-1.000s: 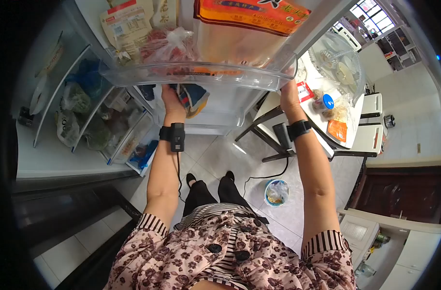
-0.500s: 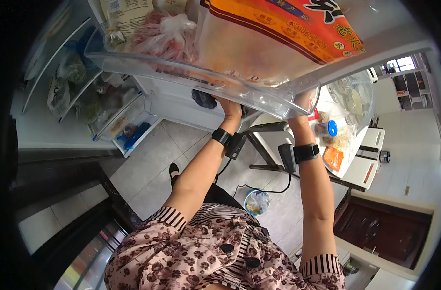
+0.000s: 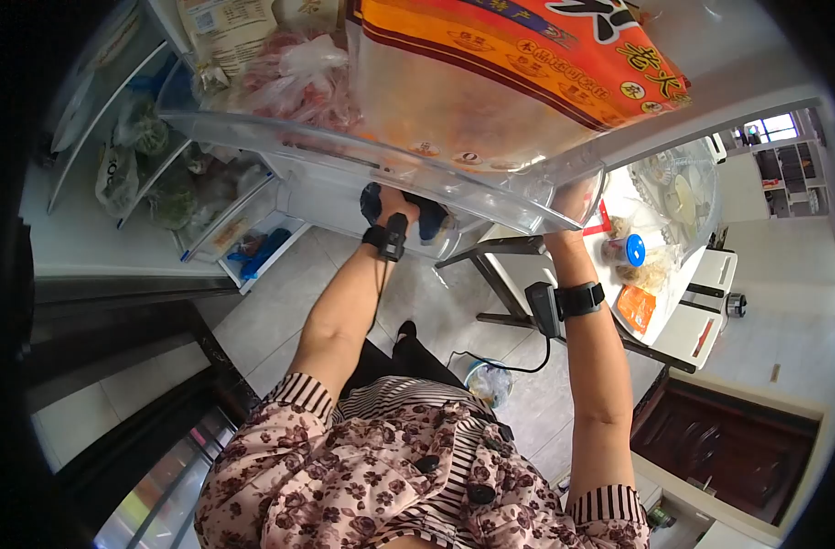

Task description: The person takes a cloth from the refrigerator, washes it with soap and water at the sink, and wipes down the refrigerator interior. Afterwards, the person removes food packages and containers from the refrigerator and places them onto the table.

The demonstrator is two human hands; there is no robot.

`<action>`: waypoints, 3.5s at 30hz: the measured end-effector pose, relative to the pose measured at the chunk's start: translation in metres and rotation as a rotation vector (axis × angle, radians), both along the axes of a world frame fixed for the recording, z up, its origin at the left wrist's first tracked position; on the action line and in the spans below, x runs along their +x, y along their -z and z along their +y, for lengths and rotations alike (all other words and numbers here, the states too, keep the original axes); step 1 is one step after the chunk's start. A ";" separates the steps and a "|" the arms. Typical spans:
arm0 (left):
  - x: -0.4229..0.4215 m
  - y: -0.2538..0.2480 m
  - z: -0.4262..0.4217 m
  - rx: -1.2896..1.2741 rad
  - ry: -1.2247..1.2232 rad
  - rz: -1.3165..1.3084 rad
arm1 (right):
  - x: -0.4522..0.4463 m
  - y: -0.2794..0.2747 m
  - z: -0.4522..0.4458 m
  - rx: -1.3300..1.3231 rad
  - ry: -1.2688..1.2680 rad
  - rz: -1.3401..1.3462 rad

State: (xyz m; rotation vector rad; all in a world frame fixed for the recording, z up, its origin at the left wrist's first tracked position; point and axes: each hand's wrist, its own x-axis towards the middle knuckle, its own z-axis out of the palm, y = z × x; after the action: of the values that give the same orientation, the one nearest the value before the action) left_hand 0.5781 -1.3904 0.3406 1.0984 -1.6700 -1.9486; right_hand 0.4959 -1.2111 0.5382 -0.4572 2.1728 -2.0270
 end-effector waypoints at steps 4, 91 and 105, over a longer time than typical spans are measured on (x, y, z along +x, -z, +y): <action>0.000 0.086 -0.060 -0.426 0.075 -0.090 | -0.009 0.007 0.003 -0.067 -0.080 -0.071; 0.026 0.018 -0.095 -1.032 1.941 -0.149 | 0.137 0.214 -0.039 0.363 0.424 -0.508; -0.017 0.035 -0.015 -1.275 2.065 0.049 | 0.131 0.232 -0.035 0.404 0.435 -0.483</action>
State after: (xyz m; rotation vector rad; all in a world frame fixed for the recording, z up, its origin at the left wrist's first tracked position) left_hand 0.5610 -1.4054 0.3055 -1.6793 -3.2976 -0.3756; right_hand 0.6271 -1.2463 0.3063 0.5386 2.3905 -1.5544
